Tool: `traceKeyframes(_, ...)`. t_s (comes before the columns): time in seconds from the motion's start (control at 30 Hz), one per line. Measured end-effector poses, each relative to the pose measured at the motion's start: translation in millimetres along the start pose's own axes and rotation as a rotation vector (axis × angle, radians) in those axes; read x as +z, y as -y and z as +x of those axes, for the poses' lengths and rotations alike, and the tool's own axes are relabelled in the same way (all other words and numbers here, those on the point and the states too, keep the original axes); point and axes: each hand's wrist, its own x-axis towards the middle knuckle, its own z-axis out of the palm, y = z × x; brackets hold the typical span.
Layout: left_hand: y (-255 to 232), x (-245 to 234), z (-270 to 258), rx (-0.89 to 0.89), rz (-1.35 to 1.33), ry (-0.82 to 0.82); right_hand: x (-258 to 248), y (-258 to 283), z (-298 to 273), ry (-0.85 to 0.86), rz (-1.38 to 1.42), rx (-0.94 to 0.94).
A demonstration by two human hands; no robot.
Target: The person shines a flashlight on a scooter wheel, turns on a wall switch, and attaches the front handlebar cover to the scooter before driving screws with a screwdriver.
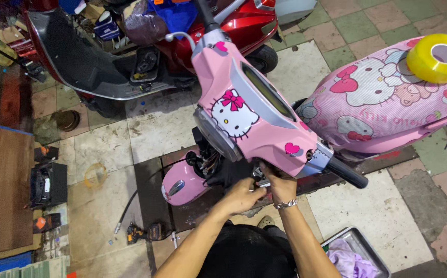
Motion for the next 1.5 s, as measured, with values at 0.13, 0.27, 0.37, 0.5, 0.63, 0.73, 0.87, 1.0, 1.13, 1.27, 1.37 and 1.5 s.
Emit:
traceKeyframes(0.13,40.9,51.5,43.7,-0.092,-1.205,0.303,-12.8,6.4,15.6,0.005,-0.007,0.010)
traceKeyframes(0.27,54.9,95.1,81.1,-0.056,-1.368,0.011,-26.6,3.9,26.9,0.071,-0.121,0.064)
traceKeyframes(0.37,60.8,110.7,104.6,-0.158,-1.552,-0.098,-36.3,1.2,40.2,0.143,-0.172,0.052)
traceKeyframes(0.5,80.1,121.9,135.2,-0.047,-1.584,-0.175,-46.8,-3.1,59.1,0.147,-0.333,-0.051)
traceKeyframes(0.63,79.4,130.7,157.2,-0.144,-1.617,-0.229,-51.5,8.0,64.6,0.137,-0.345,-0.051)
traceKeyframes(0.73,72.8,128.4,160.7,-0.131,-1.648,-0.142,-50.1,11.0,57.9,0.112,-0.462,-0.058)
traceKeyframes(0.87,82.4,117.7,160.3,-0.108,-1.707,-0.079,-48.6,-0.4,58.2,0.162,-0.346,-0.081)
traceKeyframes(1.0,95.1,120.1,164.4,-0.042,-1.675,-0.190,-66.1,-10.0,63.0,0.187,-0.427,-0.041)
traceKeyframes(1.13,89.5,127.1,155.2,-0.107,-1.643,-0.254,-67.5,-21.6,72.4,0.235,-0.172,0.000)
traceKeyframes(1.27,82.9,129.6,156.9,-0.020,-1.705,-0.337,-76.1,-29.9,73.4,0.239,-0.143,-0.022)
traceKeyframes(1.37,81.5,127.4,152.8,0.025,-1.698,-0.284,-72.8,-27.5,74.3,0.278,-0.009,0.009)
traceKeyframes(1.5,99.2,128.4,161.5,0.036,-1.626,-0.251,-75.2,-20.8,73.9,0.340,-0.100,0.038)
